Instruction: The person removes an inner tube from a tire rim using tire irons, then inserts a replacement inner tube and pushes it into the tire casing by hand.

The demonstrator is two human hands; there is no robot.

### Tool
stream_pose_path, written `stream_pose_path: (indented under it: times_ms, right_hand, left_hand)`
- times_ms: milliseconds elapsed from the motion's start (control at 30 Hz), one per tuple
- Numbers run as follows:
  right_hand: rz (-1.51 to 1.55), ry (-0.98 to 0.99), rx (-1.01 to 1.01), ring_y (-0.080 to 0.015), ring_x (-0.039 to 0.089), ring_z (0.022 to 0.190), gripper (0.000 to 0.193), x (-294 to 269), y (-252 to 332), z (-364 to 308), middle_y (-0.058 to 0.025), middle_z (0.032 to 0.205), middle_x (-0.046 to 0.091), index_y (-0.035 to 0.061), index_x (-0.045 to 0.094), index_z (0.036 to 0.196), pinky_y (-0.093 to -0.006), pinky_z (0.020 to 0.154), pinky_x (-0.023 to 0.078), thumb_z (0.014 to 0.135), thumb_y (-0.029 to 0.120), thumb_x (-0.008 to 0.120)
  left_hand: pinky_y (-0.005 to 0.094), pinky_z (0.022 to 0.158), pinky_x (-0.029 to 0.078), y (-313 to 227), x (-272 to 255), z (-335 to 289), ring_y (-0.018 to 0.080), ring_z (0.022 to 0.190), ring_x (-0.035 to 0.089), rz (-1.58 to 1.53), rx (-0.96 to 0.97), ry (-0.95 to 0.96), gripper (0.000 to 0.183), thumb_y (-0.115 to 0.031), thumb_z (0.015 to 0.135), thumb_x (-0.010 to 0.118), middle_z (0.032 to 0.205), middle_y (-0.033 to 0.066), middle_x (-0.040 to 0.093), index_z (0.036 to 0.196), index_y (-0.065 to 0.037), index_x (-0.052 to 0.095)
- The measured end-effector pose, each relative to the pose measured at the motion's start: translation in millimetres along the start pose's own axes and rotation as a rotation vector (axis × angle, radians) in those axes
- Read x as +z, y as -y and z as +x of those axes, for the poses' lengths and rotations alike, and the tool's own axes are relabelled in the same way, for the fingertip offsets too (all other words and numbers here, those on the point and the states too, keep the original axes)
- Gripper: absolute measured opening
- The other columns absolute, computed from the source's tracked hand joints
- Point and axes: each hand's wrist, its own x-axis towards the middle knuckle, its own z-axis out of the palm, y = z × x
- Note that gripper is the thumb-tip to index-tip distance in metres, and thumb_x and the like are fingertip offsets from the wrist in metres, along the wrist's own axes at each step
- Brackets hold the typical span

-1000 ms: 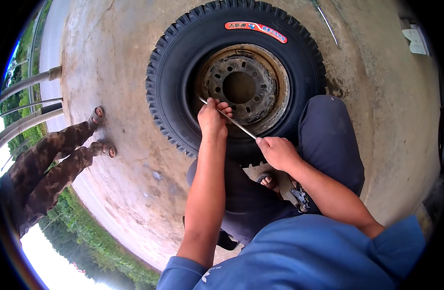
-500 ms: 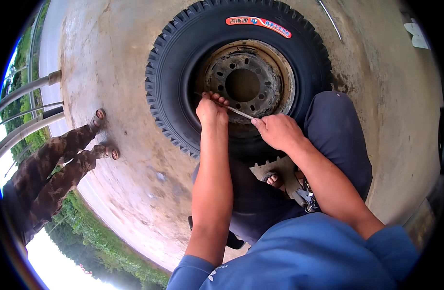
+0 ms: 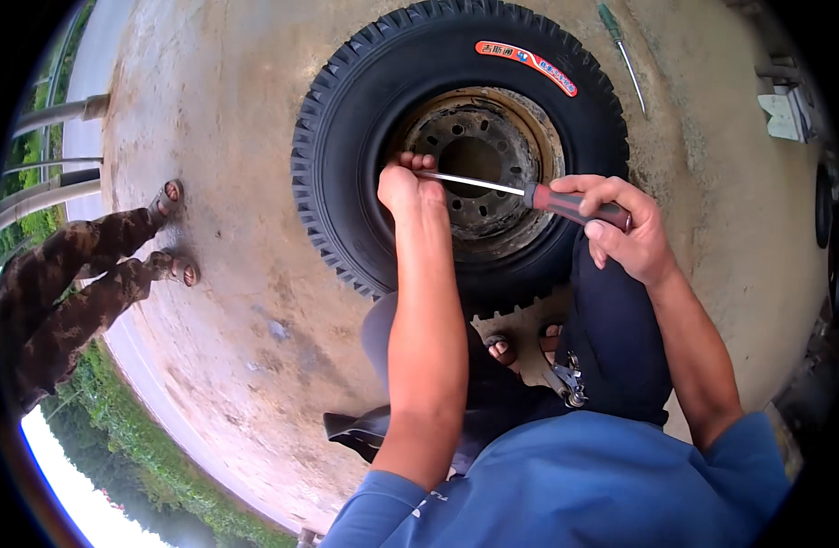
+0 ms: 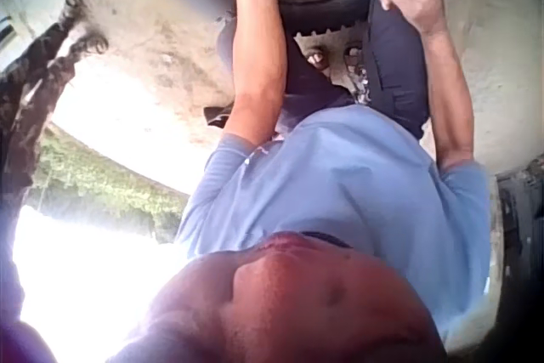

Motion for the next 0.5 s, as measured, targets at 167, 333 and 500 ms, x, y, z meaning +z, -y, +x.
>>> stream_pose_path:
  times_ms: [167,333,500]
  right_hand:
    - [-0.151,0.133,-0.036,-0.0271,0.068,0.118,0.014,11.1,40.2,28.7,-0.0181,0.126,0.070,-0.0031,0.068,0.106,-0.0394,0.105,0.051,0.094,0.003,0.064]
    - [-0.472,0.232,-0.304,-0.0281,0.072,0.106,0.015,16.4,46.7,40.0,-0.0169,0.113,0.074,-0.0005,0.070,0.098,-0.0374,0.097,0.054,0.094,0.014,0.068]
    - [-0.696,0.316,-0.563,-0.0314,0.072,0.098,0.019,37.7,64.4,75.5,-0.0147,0.095,0.076,0.0025,0.070,0.084,-0.0429,0.096,0.054,0.093,0.019,0.065]
  left_hand:
    - [0.0427,0.068,0.056,-56.2,-37.1,-42.1,0.0323,0.069,0.071,1.557,0.350,0.501,0.034,-0.030,0.099,0.058,0.087,0.0172,0.075,0.092,0.001,0.070]
    - [0.0501,0.086,0.049,-142.5,34.8,-39.4,0.0404,0.095,0.062,1.431,1.770,0.514,0.027,-0.029,0.097,0.066,0.101,0.0193,0.068,0.104,-0.003,0.071]
    - [0.0475,0.096,0.049,-173.0,85.9,59.8,0.0437,0.108,0.061,1.617,1.462,0.792,0.047,-0.044,0.105,0.052,0.110,0.0244,0.067,0.118,-0.001,0.068]
